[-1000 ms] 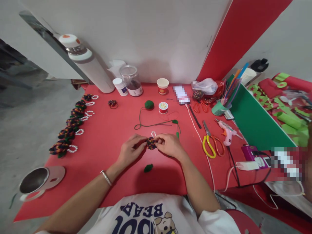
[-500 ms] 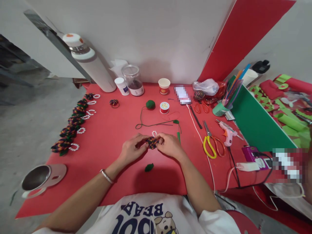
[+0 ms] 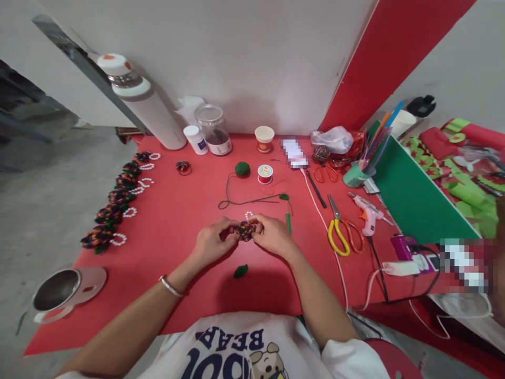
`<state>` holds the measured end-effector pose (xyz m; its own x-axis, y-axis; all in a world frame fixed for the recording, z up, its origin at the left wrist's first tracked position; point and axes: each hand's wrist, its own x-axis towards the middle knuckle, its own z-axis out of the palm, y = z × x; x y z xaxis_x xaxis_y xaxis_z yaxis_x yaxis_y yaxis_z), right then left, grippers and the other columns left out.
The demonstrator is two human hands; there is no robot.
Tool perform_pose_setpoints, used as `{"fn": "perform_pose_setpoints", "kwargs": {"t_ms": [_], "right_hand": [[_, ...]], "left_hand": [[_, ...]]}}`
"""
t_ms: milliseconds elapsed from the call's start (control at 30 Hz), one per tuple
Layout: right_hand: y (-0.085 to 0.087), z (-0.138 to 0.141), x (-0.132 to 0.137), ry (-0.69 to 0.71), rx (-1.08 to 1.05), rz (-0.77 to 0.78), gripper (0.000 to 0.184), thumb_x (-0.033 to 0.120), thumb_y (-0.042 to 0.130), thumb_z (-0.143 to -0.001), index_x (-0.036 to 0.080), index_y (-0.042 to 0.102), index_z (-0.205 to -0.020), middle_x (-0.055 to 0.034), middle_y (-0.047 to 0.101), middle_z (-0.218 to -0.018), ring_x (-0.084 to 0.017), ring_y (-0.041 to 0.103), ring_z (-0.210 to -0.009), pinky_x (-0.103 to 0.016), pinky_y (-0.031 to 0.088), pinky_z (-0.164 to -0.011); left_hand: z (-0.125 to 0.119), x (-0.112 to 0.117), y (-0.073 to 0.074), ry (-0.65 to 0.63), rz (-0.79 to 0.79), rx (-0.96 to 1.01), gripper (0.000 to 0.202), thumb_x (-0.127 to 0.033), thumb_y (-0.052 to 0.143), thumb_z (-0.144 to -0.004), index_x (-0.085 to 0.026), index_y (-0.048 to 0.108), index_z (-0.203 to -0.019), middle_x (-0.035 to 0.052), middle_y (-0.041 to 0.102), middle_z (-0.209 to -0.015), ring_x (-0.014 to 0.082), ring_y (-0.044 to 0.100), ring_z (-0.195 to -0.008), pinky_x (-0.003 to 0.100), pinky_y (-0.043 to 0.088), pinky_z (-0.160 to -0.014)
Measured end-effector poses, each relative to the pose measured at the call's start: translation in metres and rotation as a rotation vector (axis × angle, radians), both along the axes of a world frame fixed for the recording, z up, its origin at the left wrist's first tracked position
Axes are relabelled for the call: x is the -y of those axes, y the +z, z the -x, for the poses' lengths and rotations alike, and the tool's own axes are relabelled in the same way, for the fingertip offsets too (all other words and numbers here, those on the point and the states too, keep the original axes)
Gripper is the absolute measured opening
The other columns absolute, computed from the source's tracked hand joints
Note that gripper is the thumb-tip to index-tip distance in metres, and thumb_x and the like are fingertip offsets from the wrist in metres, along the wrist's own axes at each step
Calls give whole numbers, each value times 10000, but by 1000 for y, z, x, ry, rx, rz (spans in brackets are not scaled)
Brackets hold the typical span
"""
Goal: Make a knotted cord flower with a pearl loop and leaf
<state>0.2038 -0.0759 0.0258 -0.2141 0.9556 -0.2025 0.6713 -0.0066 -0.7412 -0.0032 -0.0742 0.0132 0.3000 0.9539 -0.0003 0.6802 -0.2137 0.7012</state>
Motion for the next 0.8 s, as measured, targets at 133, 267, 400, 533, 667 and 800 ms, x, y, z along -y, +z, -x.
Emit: {"fn": "perform_pose_setpoints", "kwargs": {"t_ms": [133,267,400,533,667,800], "right_hand": [[3,0,0,5,28,19,369,155,626,-763,261,712,-1106,30,706,-758,-120,592,-653,-226,388,-623],[4,0,0,19,26,-5,394,163,619,-766,269,709,-1134,34,703,-760,-119,584,-650,-228,383,-630],[2,0,2,35,12,-22,384,159,611,-765,270,711,-1119,36,686,-748,-115,572,-650,-225,376,-635],[-1,1,2,45,12,-53,387,143,604,-757,269,714,-1107,43,669,-746,-107,554,-643,-221,361,-627],[2,2,1,40,51,-42,354,144,614,-748,261,727,-1063,42,676,-751,-109,554,-649,-225,347,-618],[9,1,0,53,121,-33,310,168,613,-765,271,744,-1026,38,690,-753,-117,566,-657,-235,331,-612]], "left_hand": [[0,0,1,3,-12,1,246,-257,598,-811,-253,722,-1024,-6,682,-859,139,628,-736,244,432,-651],[0,0,1,7,-9,-10,259,-238,585,-805,-253,721,-1025,-11,672,-832,136,604,-701,249,417,-635],[-1,0,1,12,-1,-5,259,-196,565,-799,-242,721,-999,-13,669,-812,132,591,-681,250,408,-631],[-2,-1,0,34,13,-20,208,-241,568,-836,-244,727,-970,-12,670,-799,137,590,-681,256,396,-629],[-3,-1,-1,51,12,-37,189,-255,595,-832,-249,733,-961,-12,674,-802,139,594,-688,255,391,-625],[-2,0,0,36,16,-56,214,-224,616,-802,-255,739,-975,-11,675,-824,138,610,-716,246,398,-628]]}}
